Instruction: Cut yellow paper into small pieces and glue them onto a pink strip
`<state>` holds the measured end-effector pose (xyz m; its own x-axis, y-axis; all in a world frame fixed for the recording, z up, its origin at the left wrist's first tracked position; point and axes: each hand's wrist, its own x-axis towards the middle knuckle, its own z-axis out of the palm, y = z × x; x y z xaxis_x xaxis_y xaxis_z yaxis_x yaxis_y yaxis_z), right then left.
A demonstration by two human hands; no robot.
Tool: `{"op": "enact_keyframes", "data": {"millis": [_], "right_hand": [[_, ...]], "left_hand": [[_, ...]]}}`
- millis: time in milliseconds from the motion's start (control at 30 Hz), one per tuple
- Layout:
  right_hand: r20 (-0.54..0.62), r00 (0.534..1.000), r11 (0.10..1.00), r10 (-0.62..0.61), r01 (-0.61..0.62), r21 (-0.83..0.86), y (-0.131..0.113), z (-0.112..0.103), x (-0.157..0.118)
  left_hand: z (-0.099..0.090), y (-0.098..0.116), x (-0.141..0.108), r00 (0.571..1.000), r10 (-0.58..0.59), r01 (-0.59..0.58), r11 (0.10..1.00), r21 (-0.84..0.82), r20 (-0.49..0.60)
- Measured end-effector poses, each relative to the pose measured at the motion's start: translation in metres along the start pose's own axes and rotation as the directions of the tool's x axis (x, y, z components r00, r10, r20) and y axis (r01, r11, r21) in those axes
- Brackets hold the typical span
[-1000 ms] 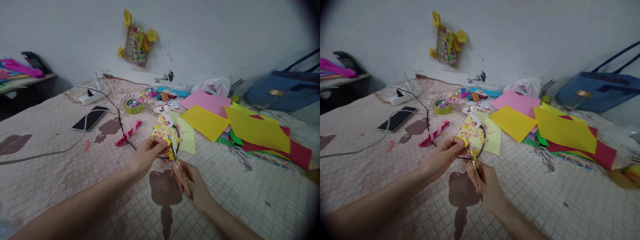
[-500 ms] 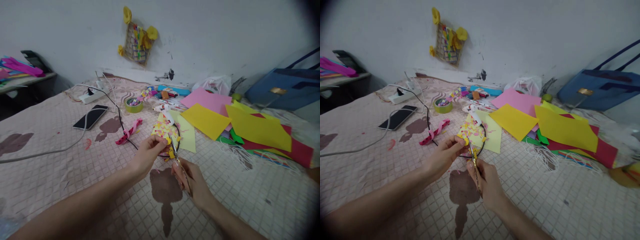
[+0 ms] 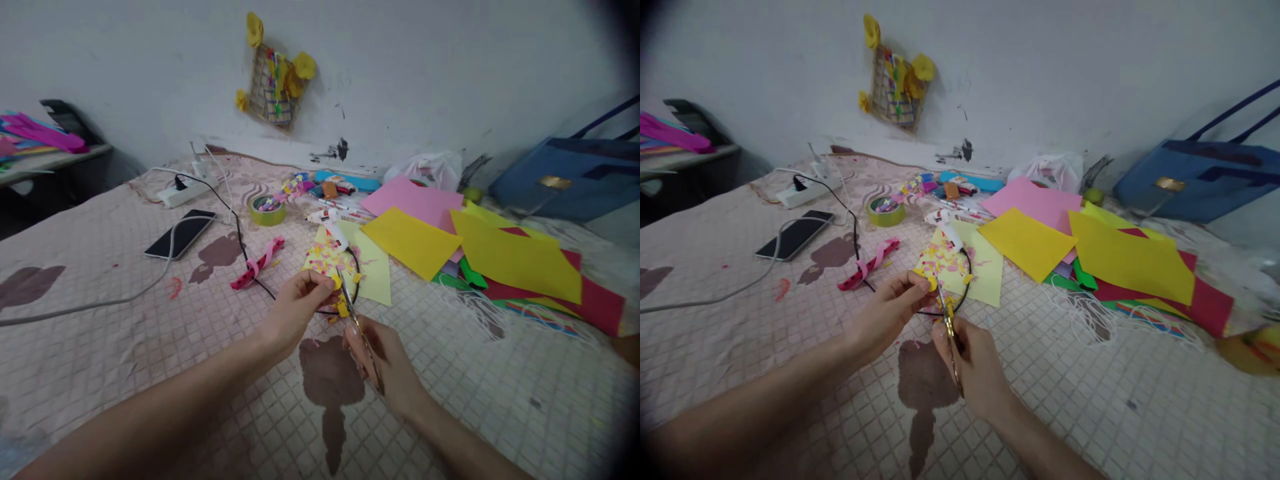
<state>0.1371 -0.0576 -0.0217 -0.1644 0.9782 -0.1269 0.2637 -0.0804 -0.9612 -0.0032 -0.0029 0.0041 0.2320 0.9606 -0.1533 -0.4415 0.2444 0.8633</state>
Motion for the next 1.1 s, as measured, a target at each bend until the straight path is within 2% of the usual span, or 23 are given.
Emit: {"op": "enact_keyframes", "data": {"millis": [833,1100], "right_hand": [[-0.030,0.999,0.998,0.024,-0.026,-0.061,0.0053,-0.0012,0.0021],[0.025,0.999,0.998,0.028,-0.029,0.048,-0.0025,-0.0008,0.0017]], "left_hand": [[-0.0007,-0.0037,0.0017,0.999,0.019,-0.018,1.000,0.013,-0.032],[-0.0010,-0.0031,0.0011,0.999,0.023,-0.023,1.000,0.016,-0.027]]}}
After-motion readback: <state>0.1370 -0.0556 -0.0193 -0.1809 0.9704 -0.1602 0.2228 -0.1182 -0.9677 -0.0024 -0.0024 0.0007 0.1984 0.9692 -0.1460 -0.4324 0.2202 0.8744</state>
